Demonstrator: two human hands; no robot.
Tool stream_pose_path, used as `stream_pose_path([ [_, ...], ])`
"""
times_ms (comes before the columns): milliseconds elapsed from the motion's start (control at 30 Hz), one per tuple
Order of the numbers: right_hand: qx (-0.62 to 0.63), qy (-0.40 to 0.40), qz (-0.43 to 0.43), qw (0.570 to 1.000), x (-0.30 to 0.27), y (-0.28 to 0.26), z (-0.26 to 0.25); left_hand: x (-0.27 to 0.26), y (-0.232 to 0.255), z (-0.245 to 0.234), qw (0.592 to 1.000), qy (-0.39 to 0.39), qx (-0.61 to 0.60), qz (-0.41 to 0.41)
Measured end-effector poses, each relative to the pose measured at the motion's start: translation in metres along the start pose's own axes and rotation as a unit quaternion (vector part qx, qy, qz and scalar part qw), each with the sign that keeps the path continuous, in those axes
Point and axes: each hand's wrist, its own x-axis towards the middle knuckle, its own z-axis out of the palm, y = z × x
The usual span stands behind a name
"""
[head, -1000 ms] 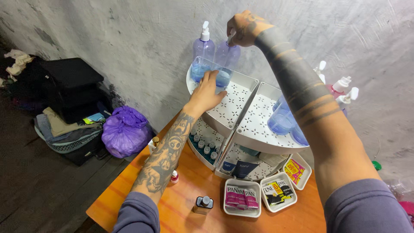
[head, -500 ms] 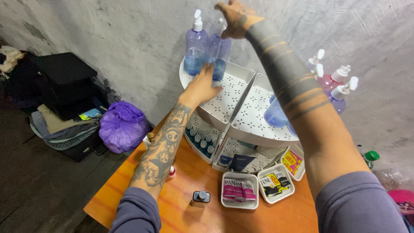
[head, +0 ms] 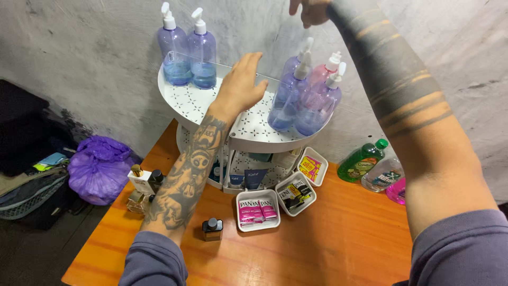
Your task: The person picks up several pump bottles of liquid soap and places them one by one onto a white rotating corner shelf. They also handle small bottles and packets on the table, arranging items on the shelf.
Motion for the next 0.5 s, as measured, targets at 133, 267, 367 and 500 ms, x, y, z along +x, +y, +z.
stream_pose_path([
  [133, -0.006, -0.100, 0.046, 0.994, -0.028, -0.009, -0.003, 0.003, 0.015, 0.011, 0.999, -0.027, -0.009, 0.041],
  [267, 0.012, -0.145, 0.094, 0.985, -0.047, -0.025, 0.000, 0.004, 0.033, 0.014, 0.992, -0.106, -0.066, -0.004],
  [367, 0.017, -0.121, 0.102, 0.987, -0.055, -0.033, -0.001, 0.006, 0.047, 0.015, 0.984, -0.148, -0.085, -0.046],
  [500, 0.044, -0.080, 0.056, 0.994, -0.058, -0.037, -0.004, 0.004, 0.049, 0.013, 0.982, -0.158, -0.079, -0.062],
])
